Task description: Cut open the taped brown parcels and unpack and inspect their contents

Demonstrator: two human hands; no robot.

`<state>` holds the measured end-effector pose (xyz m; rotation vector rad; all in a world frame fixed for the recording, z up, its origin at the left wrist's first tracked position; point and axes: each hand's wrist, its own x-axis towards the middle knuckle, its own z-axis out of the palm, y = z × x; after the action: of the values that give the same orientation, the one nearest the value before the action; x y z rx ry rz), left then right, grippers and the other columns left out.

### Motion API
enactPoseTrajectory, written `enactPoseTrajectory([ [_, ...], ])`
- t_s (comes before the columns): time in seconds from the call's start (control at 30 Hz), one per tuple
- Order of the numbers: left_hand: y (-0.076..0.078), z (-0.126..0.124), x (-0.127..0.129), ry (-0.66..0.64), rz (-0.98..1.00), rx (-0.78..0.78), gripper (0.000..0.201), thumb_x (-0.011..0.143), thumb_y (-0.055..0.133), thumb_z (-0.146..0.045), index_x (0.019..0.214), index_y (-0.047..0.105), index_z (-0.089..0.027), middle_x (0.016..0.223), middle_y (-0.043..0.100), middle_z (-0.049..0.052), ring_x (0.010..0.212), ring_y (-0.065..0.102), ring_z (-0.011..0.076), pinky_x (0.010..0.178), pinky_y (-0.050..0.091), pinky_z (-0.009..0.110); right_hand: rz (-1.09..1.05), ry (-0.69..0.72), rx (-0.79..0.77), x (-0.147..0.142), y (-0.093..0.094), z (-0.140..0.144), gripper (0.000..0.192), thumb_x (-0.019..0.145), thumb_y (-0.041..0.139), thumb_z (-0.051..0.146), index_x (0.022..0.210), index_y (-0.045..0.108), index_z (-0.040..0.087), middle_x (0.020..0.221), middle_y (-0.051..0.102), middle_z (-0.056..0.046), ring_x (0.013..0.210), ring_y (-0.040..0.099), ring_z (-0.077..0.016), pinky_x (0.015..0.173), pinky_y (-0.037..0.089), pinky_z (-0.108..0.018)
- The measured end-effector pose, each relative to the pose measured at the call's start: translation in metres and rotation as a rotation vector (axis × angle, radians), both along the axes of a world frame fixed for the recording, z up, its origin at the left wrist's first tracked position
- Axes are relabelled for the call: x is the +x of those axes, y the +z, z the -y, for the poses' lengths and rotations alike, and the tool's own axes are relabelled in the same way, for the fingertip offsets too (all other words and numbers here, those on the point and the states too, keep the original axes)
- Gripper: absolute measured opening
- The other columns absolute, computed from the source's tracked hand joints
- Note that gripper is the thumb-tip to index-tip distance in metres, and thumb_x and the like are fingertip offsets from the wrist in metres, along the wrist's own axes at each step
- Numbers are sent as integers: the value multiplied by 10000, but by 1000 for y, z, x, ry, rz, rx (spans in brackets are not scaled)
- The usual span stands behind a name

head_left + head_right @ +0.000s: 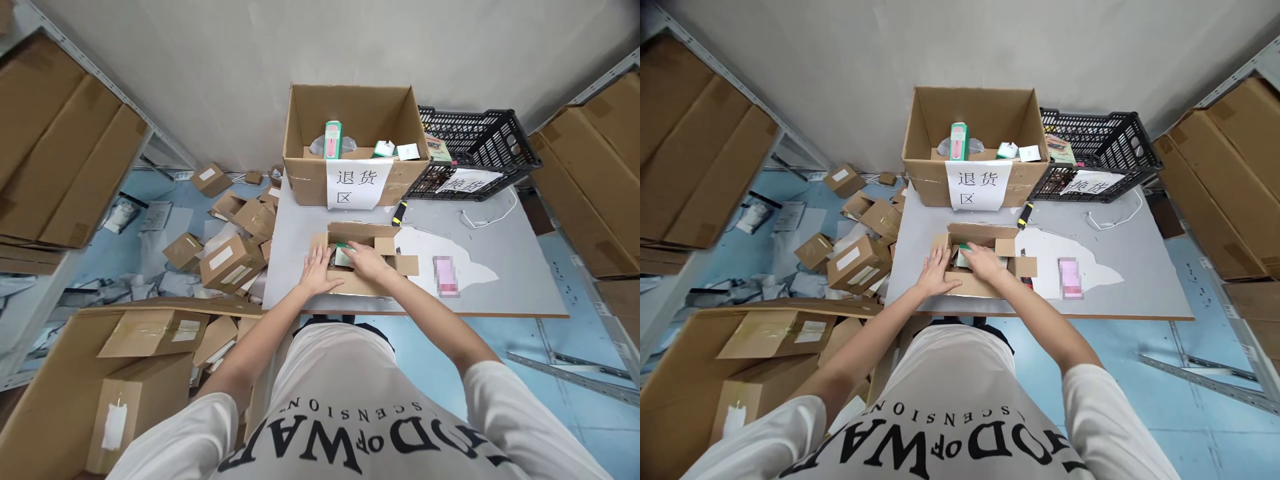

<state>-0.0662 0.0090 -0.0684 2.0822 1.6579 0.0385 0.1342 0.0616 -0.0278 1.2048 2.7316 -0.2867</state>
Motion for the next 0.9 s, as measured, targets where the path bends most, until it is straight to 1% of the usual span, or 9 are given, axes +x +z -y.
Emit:
enactPoseTrajectory([
  [0.07, 1, 1, 2, -1, -4, -7, 1048, 707, 512, -717, 1484, 86, -159, 1553, -14, 184, 1425, -4, 347, 1094, 136, 576, 162, -7, -107, -35, -11, -19, 514, 865, 475, 155, 1365, 424, 264, 1436, 368, -139, 1217, 472, -274, 969, 412, -430],
  [0.13, 2, 2, 3, 11, -10, -23, 1032, 711, 498, -726, 1481, 116, -155, 1552, -21, 184, 1424, -6, 348, 1089, 141, 585, 302, -44, -181, -62, -26, -33, 479, 837, 539, 171, 1307, 497, 254, 1409, 391, -158, 1201, 487, -295, 939, 438, -455],
  [0.2, 3, 3, 3, 20, -13, -42, 1025, 715, 477, -737, 1480, 126, -153, 1553, -26, 181, 1426, -5, 342, 1087, 143, 591, 376, -79, -206, -80, -41, -39, 445, 838, 550, 212, 1282, 528, 214, 1372, 419, -195, 1171, 509, -327, 890, 464, -503],
  [0.27, 4, 4, 3, 22, -18, -56, 1010, 719, 462, -742, 1480, 132, -164, 1555, -24, 171, 1427, 2, 335, 1085, 138, 598, 408, -107, -196, -88, -54, -38, 436, 880, 467, 223, 1313, 497, 171, 1364, 411, -232, 1166, 509, -354, 842, 477, -546],
  [0.37, 5, 5, 4, 25, -34, -66, 994, 717, 462, -744, 1479, 144, -190, 1558, -21, 158, 1427, 26, 332, 1079, 129, 613, 427, -126, -165, -90, -65, -33, 458, 918, 305, 150, 1356, 436, 131, 1387, 367, -259, 1202, 471, -367, 843, 457, -575],
  [0.43, 5, 5, 5, 23, -47, -71, 989, 717, 460, -744, 1477, 152, -191, 1558, -25, 157, 1426, 46, 332, 1079, 134, 612, 424, -121, -155, -87, -68, -32, 461, 921, 264, 128, 1341, 453, 135, 1387, 363, -252, 1205, 463, -362, 860, 439, -573],
  [0.63, 9, 4, 11, 19, -102, -85, 986, 713, 427, -767, 1472, 186, -185, 1561, -31, 144, 1422, 57, 347, 1085, 145, 598, 412, -77, -173, -73, -73, -32, 409, 907, 391, 176, 1300, 494, 216, 1396, 359, -185, 1213, 445, -327, 911, 414, -524],
  [0.8, 12, 4, 19, -12, -113, -110, 989, 718, 422, -762, 1474, 174, -175, 1561, -41, 140, 1422, 12, 352, 1076, 147, 612, 456, -126, -163, -67, -75, -28, 436, 916, 298, 105, 1300, 485, 191, 1355, 372, -227, 1163, 493, -346, 834, 440, -574],
  [0.9, 13, 4, 20, -17, -104, -112, 1035, 673, 449, -794, 1462, 206, -170, 1558, -44, 153, 1419, 25, 367, 1067, 149, 627, 442, -90, -182, -62, -73, -30, 414, 890, 424, 145, 1289, 492, 230, 1305, 417, -203, 1126, 523, -329, 820, 463, -536],
])
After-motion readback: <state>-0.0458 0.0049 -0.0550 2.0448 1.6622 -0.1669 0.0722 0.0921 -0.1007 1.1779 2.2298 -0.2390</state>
